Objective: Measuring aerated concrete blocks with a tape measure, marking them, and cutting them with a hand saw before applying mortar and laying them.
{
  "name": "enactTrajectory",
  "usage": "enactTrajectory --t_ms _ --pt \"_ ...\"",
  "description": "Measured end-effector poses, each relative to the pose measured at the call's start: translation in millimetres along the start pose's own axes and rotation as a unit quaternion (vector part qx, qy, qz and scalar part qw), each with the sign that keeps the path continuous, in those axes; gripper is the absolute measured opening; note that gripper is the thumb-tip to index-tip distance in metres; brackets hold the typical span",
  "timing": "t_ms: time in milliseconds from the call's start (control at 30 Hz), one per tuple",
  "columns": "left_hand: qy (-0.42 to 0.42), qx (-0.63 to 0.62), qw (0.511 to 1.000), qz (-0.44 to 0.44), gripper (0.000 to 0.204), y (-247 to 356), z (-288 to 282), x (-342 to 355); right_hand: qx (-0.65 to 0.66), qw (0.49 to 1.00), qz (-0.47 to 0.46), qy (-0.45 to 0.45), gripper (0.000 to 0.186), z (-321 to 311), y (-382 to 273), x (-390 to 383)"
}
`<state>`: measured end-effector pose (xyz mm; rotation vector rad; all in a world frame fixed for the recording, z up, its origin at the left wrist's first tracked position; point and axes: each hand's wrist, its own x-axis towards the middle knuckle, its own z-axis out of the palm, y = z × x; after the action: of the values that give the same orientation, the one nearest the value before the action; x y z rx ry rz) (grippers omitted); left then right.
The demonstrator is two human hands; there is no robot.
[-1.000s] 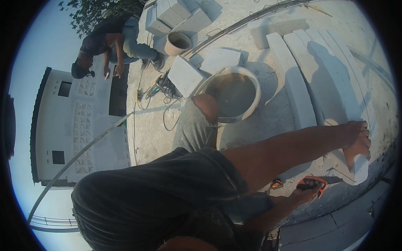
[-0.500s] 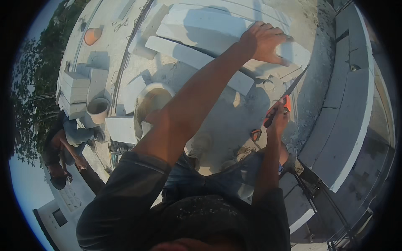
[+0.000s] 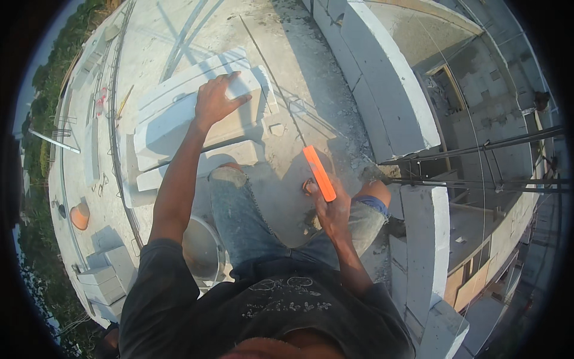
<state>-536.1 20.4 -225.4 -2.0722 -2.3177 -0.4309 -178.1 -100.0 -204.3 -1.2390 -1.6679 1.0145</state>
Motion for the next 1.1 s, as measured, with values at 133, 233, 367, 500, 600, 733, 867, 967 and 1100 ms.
enactTrajectory --t_ms 133,233,367,500,600,733,867,967,1100 --pt "0.089 0.027 0.994 0.063 0.071 -4.4 5.2 -2.2 -0.051 0.998 0.036 -0.026 0.030 5.3 1.6 -21.2" --pt "0.094 0.037 0.993 0.061 0.070 -5.8 3.1 -1.5 -0.048 0.998 -0.044 -0.006 0.030 13.9 1.4 -28.3" --pt "0.027 0.033 0.999 0.004 0.071 -9.7 1.6 1.1 -0.047 0.998 -0.036 -0.039 0.028 9.2 -2.2 -29.9" --pt "0.120 0.081 0.987 0.064 0.060 -6.3 9.0 1.2 -0.040 0.998 -0.007 -0.053 0.030 5.7 6.3 -43.9" --pt "0.025 0.102 0.994 0.007 0.063 8.8 2.5 0.5 -0.049 0.998 -0.006 -0.041 0.036 6.7 14.1 -61.7" --pt "0.014 0.170 0.985 -0.037 0.060 12.8 11.6 9.8 -0.042 0.998 -0.049 -0.024 0.043 10.8 7.6 -68.2" --pt "0.019 0.019 0.992 -0.125 0.054 40.4 20.0 27.6 -0.109 0.987 -0.102 -0.053 0.045 6.7 4.5 -63.7" --pt "0.045 0.024 0.992 -0.116 0.052 40.9 21.1 21.5 -0.122 0.987 -0.097 -0.035 0.045 0.9 7.5 -74.4" --pt "0.105 0.034 0.991 -0.080 0.051 25.7 20.0 21.6 -0.104 0.989 -0.099 -0.039 0.044 -8.8 -3.6 -99.1"
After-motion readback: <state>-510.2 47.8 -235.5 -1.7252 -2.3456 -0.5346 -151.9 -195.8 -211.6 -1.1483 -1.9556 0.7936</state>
